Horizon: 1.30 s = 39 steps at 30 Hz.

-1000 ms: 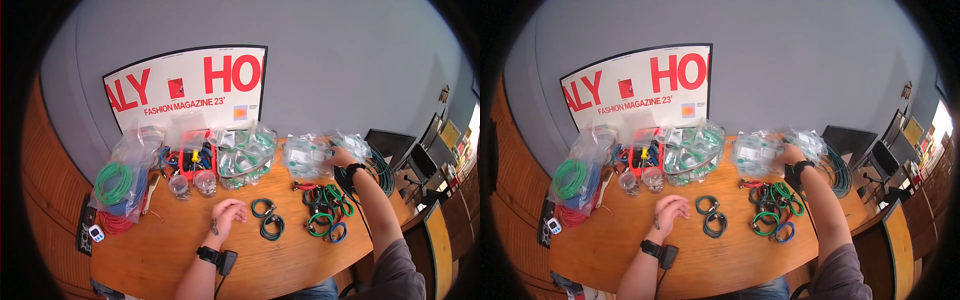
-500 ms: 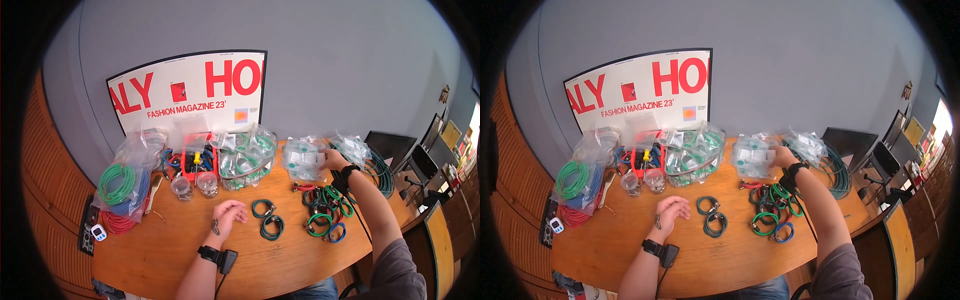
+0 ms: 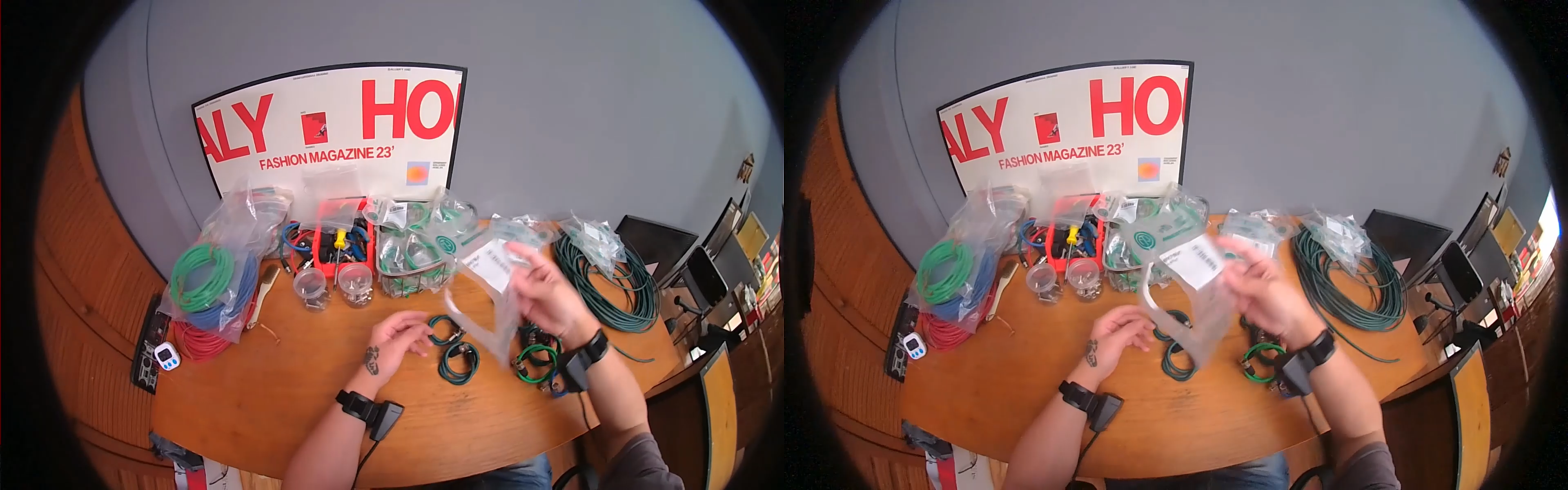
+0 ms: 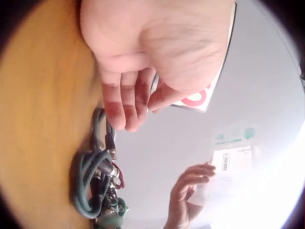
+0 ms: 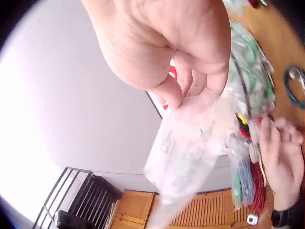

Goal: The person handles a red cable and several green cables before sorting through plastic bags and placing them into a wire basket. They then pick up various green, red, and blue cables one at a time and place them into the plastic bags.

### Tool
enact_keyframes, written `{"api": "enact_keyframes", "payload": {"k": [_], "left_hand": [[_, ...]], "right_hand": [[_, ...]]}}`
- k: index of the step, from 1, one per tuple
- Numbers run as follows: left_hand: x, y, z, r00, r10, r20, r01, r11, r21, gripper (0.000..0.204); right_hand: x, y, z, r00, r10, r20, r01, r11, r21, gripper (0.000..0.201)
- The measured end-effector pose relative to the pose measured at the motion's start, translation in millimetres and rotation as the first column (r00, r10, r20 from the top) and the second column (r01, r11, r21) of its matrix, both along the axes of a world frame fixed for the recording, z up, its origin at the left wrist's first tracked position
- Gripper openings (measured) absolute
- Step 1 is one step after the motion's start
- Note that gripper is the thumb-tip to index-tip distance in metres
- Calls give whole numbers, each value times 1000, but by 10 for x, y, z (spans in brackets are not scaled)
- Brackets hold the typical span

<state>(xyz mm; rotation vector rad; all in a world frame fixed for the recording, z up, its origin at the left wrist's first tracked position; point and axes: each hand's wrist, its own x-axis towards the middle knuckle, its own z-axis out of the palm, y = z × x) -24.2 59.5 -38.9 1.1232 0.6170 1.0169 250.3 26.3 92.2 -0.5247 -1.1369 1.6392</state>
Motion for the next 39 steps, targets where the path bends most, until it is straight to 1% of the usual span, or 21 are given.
{"api": "enact_keyframes", "payload": {"k": [4,6,7,8,9,10,11,12,14,16,18,20,22,24,27,28,30,34,36,38,39], "left_hand": [[63,-135,107,982,-145,124,149,989,-21,41],[119,-185,41,853,-228,469,328,934,-143,51],[129,-206,17,818,-212,535,358,915,-184,54],[146,-208,69,812,-232,536,382,905,-186,54],[156,-212,160,870,-253,422,344,926,-154,53],[159,-198,203,915,-264,304,309,944,-113,51],[147,-134,-74,885,-201,421,280,951,-134,45],[119,-122,-58,880,-215,423,295,946,-134,45],[60,-122,-1,958,-100,270,150,973,-173,33],[51,-104,-34,929,-23,368,118,964,-239,24],[8,-102,3,964,-43,263,111,961,-252,18],[47,-109,12,960,1,280,67,970,-234,18],[90,-110,69,953,42,302,23,977,-210,17],[100,-137,140,959,84,272,-9,964,-264,14],[119,-113,83,960,98,264,-27,965,-259,12],[107,-98,47,962,100,255,-32,966,-257,12],[50,-77,-33,970,55,239,19,956,-294,10],[4,-83,-40,966,53,252,27,953,-301,10],[9,-86,-9,971,37,238,35,956,-292,12],[15,-94,16,969,44,242,30,956,-292,14],[19,-89,23,970,37,242,34,958,-285,16]], "right_hand": [[-584,-64,-525,995,-16,99,36,978,-205,45],[-774,-47,-791,979,-71,191,113,970,-216,40],[-814,-45,-855,962,-111,250,152,977,-150,39],[-839,-49,-895,938,-154,311,188,979,-82,38],[-850,-52,-934,933,-199,299,194,980,47,30],[-821,-79,-929,927,-221,304,218,975,45,30],[-811,-124,-859,812,-303,498,228,951,208,23],[-794,-170,-794,651,-393,650,190,913,362,16],[-702,-252,-701,636,-447,629,261,892,370,7],[-412,-330,-582,457,-632,626,231,764,602,12],[-40,-364,-507,298,-725,621,330,689,645,13],[341,-421,-371,16,-826,563,257,548,796,15],[593,-473,-322,-125,-758,640,318,580,750,18],[663,-448,-324,-86,-741,666,338,608,719,21],[565,-280,-336,-77,-794,603,-30,606,795,30],[511,-210,-330,-70,-796,602,-24,605,796,30],[405,-84,-324,-178,-738,651,-193,675,712,32],[417,104,-405,-317,-732,603,-243,677,694,18],[435,72,-271,-251,-784,568,-155,612,776,12],[429,-31,-136,-226,-880,417,-74,442,894,11],[385,-105,-52,-157,-874,460,55,458,887,12]]}}
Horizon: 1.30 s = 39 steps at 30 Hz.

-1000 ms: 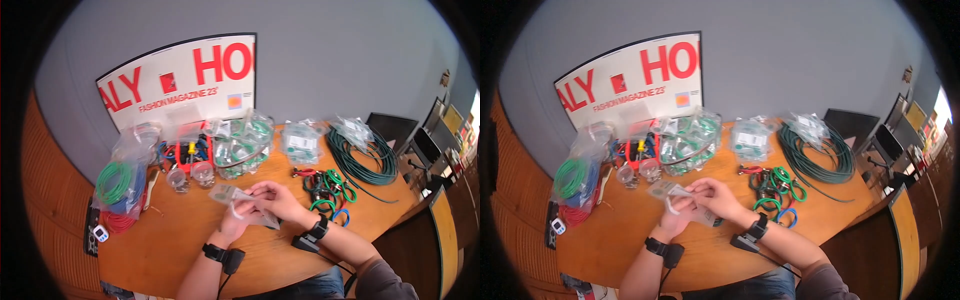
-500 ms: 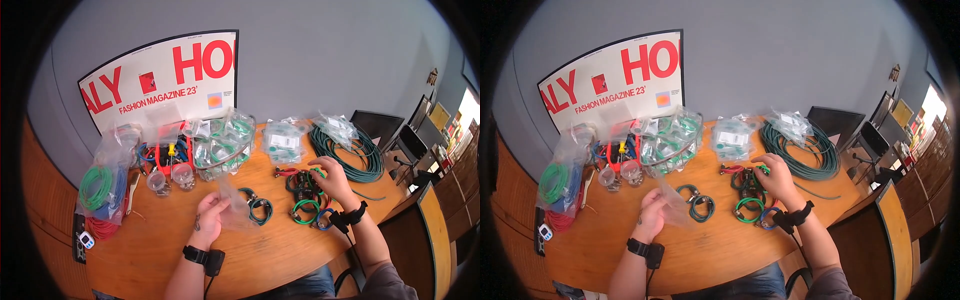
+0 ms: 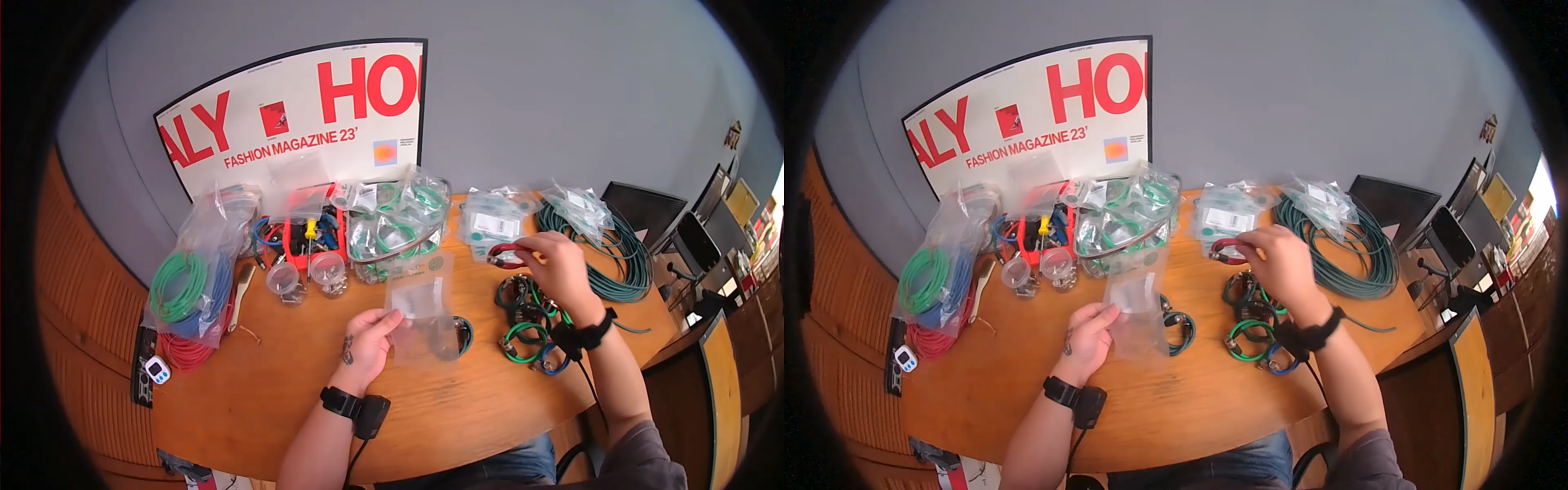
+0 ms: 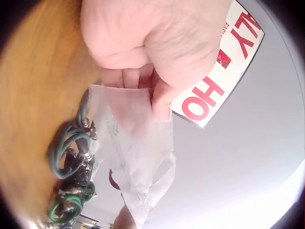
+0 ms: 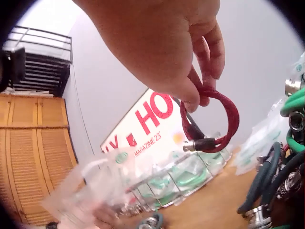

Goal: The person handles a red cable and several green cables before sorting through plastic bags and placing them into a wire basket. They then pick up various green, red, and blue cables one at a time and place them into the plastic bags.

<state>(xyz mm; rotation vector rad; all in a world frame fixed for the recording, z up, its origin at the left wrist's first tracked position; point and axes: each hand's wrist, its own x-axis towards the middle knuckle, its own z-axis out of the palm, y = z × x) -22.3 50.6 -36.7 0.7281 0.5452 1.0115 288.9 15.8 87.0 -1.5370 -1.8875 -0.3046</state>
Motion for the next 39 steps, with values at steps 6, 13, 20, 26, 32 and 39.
{"api": "enact_keyframes", "payload": {"k": [6,13,20,26,32,39], "left_hand": [[55,-18,7,997,74,-25,-72,995,68,23],[76,0,-76,997,76,-22,-72,982,174,24],[93,-55,49,932,242,-269,-151,936,318,24],[105,-53,15,895,308,-323,-158,895,417,21],[116,-60,10,892,330,-307,-164,872,461,20],[129,-64,27,876,399,-272,-247,854,458,23]], "right_hand": [[-114,-410,19,689,4,-725,-247,941,-229,21],[-397,-426,9,603,-50,-796,-311,904,-292,20],[-574,-315,-27,675,-14,-737,-348,876,-335,21],[-642,-295,82,667,11,-745,-393,854,-340,20],[-688,-220,22,661,54,-748,-450,827,-338,16],[-726,-182,-121,770,100,-630,-334,905,-265,14]]}}
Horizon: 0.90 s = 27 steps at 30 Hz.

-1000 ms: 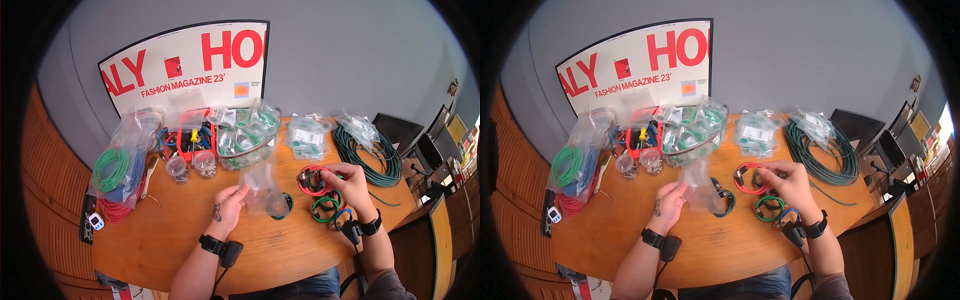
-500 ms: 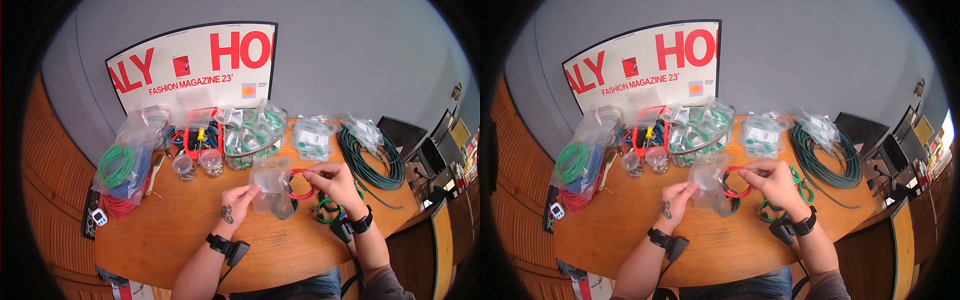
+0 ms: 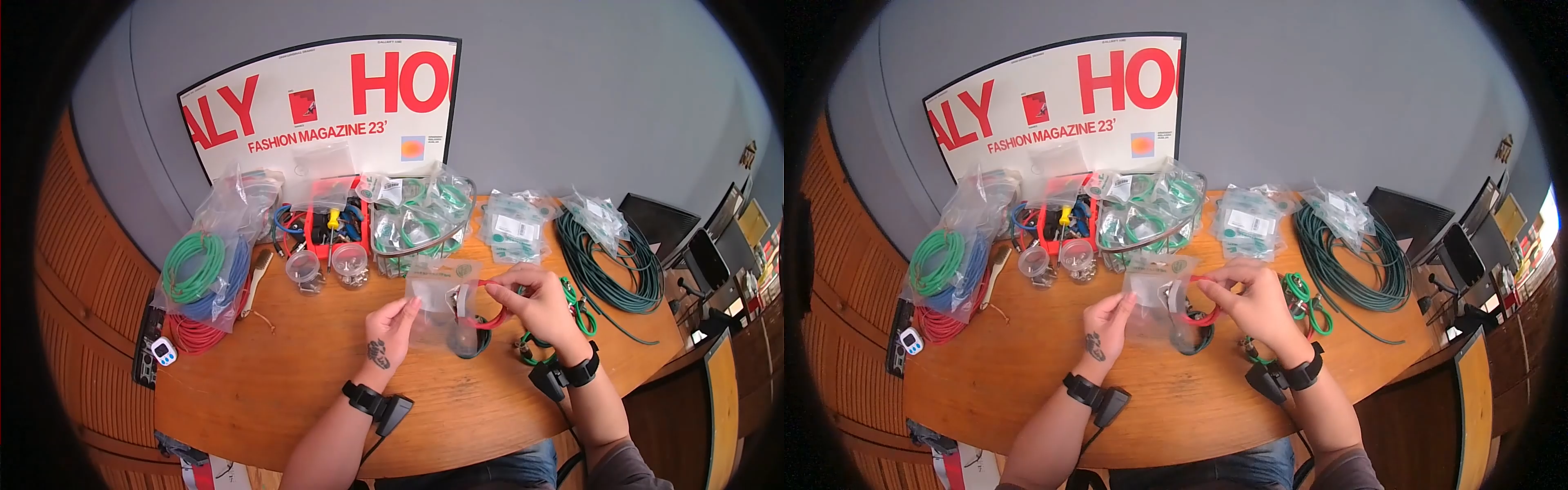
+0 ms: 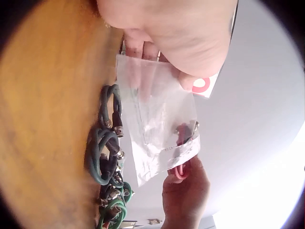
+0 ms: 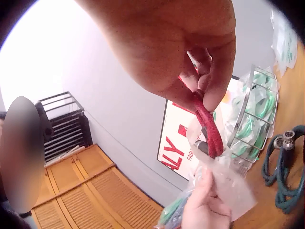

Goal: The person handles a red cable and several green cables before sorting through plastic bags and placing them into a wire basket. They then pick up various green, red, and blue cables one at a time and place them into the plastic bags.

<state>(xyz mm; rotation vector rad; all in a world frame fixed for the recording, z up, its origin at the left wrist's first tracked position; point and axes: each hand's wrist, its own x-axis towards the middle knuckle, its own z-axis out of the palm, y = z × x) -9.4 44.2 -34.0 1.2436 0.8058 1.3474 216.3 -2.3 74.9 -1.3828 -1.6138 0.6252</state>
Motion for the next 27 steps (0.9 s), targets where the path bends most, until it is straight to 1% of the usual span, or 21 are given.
{"api": "enact_keyframes", "payload": {"k": [1,2,3,4,5,6,7,8,10,11,13,14,15,16,19,21,22,24,26,27], "left_hand": [[7,-7,-1,1000,2,-1,-2,1000,0,23],[23,-19,-1,997,63,-34,-62,997,38,23],[29,-29,1,990,125,-63,-120,990,77,23],[22,-36,8,990,127,-63,-122,990,77,23],[16,-42,19,986,142,-85,-133,986,103,23],[14,-44,26,982,158,-107,-144,981,130,22],[9,-32,2,982,159,-106,-144,981,129,22],[2,-15,-26,982,146,-123,-134,985,105,23],[0,-12,-34,981,134,-139,-124,989,80,23],[7,-37,24,987,107,-122,-100,993,61,23],[1,-46,52,991,82,-106,-78,996,43,24],[-3,-39,41,993,53,-105,-52,999,16,24],[-5,-34,27,994,24,-104,-25,1000,-10,24],[-2,-31,14,994,24,-104,-26,1000,-11,24],[20,-1,-55,998,22,-58,-22,1000,4,24],[19,32,-105,998,1,-57,5,995,97,22],[19,29,-112,998,3,-56,3,995,98,22],[24,-1,-61,996,-31,-90,38,996,83,24],[12,2,-53,996,-44,-75,50,996,68,25],[8,3,-50,997,-58,-59,61,997,51,27]], "right_hand": [[-6,-3,4,997,24,-73,-26,999,-23,14],[-11,-19,33,997,27,-73,-28,999,-24,14],[-8,-44,84,989,35,-141,-50,993,-105,14],[2,-56,113,978,38,-207,-77,980,-184,14],[24,-56,116,978,39,-207,-78,980,-184,14],[50,-54,118,986,91,-142,-121,969,-217,14],[63,-50,116,986,145,-79,-160,954,-253,15],[59,-45,102,986,145,-78,-161,954,-254,15],[44,-32,50,977,151,147,-136,985,-109,16],[43,-30,27,977,152,147,-137,985,-109,16],[40,-12,-17,992,119,27,-115,984,-133,16],[34,11,-46,992,121,26,-116,984,-133,16],[25,35,-79,997,83,-6,-83,996,-22,16],[15,48,-94,998,47,-41,-44,995,87,16],[-9,51,-81,999,12,-33,-8,995,96,16],[13,88,-151,998,7,-64,0,994,106,16],[17,104,-176,995,4,-95,7,993,116,16],[-33,84,-139,996,-4,-85,12,996,92,16],[-30,80,-135,997,-16,-77,21,997,70,16],[11,90,-151,999,-37,-21,39,995,94,16]]}}
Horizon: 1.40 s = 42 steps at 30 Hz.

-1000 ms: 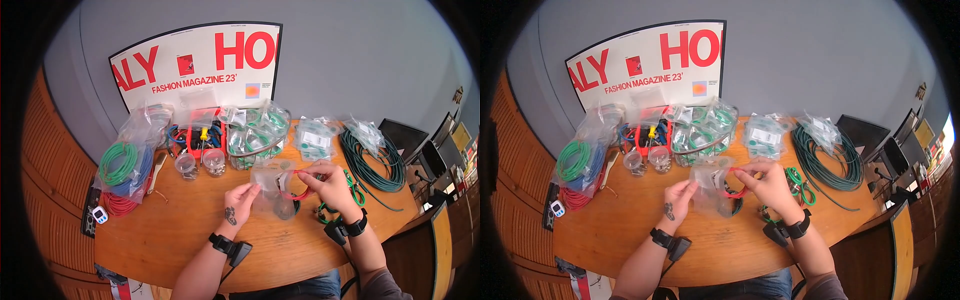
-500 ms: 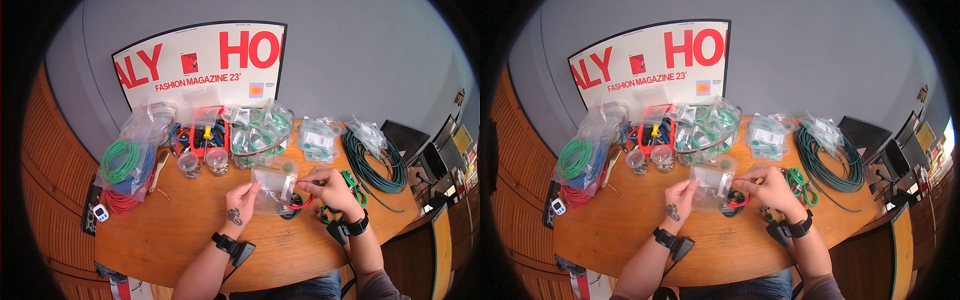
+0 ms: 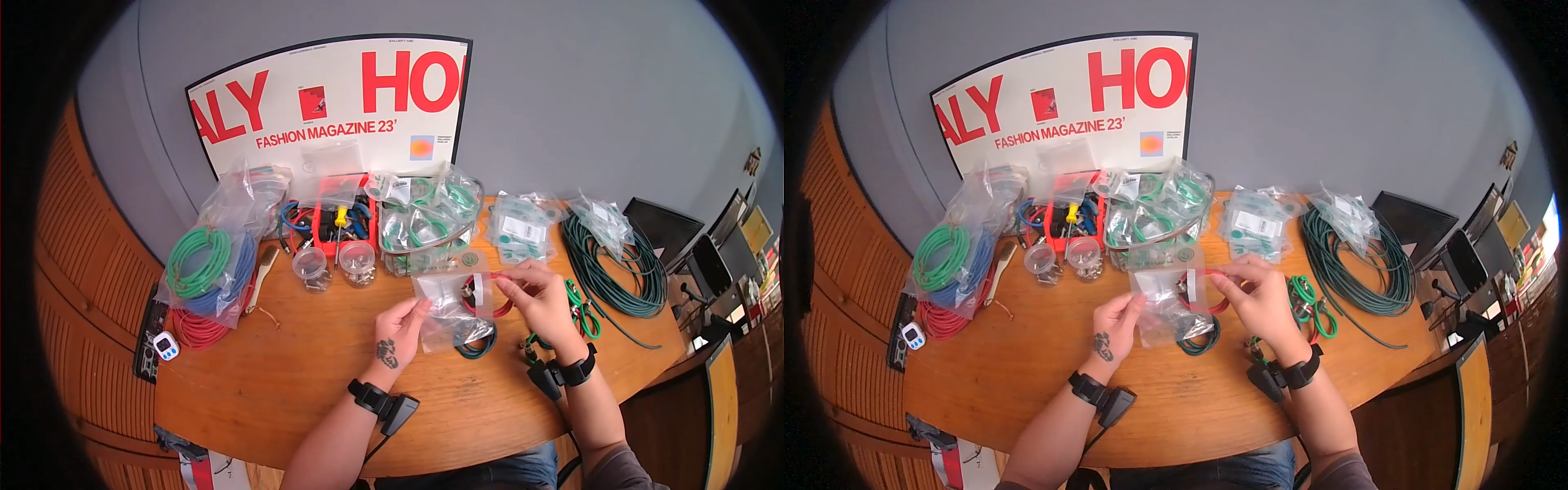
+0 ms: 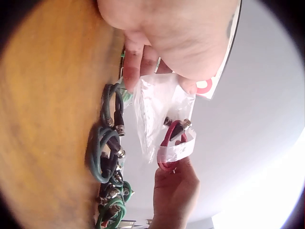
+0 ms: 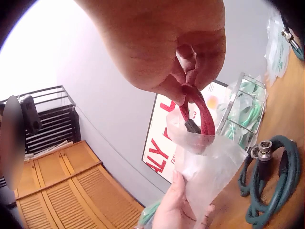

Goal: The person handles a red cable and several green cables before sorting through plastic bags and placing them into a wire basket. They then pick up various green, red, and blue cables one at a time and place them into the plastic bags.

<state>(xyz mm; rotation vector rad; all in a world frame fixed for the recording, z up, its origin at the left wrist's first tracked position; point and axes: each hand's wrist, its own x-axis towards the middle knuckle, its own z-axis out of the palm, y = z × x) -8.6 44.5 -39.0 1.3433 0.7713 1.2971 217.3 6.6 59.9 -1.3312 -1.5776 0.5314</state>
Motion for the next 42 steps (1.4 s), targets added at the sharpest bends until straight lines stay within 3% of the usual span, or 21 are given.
{"api": "enact_keyframes", "payload": {"k": [1,5,7,20,23,29,34,37,40,41,42], "left_hand": [[4,-9,19,1000,0,0,0,1000,0,27],[6,-15,28,1000,5,30,-4,999,-44,26],[9,-11,18,999,-2,44,4,999,-47,25],[9,-32,68,1000,19,-23,-19,1000,-8,28],[5,-13,41,1000,-25,-14,25,999,-31,28],[-2,-17,26,999,-52,-9,51,997,-59,29],[26,-12,17,999,-34,8,35,997,-63,30],[26,-23,25,1000,8,-17,-8,999,-51,31],[42,0,-12,1000,5,-27,-7,996,-84,31],[54,1,-22,1000,9,27,-7,995,-96,31],[60,1,-20,997,15,82,-6,994,-108,30]], "right_hand": [[33,4,-9,998,-23,56,22,999,24,16],[94,-8,27,998,-54,15,55,998,-9,16],[134,1,15,992,-86,97,84,996,31,16],[117,-38,53,997,-73,18,73,997,-28,15],[63,-39,51,991,-38,127,39,999,-8,16],[-19,-5,-47,1000,-7,-6,6,998,-60,16],[44,56,-142,971,45,-236,-77,989,-125,18],[18,54,-158,968,78,-239,-102,991,-87,20],[-24,52,-216,988,87,-131,-102,989,-110,20],[-11,48,-195,988,87,-131,-101,989,-109,20],[11,41,-150,992,126,-19,-127,983,-129,18]]}}
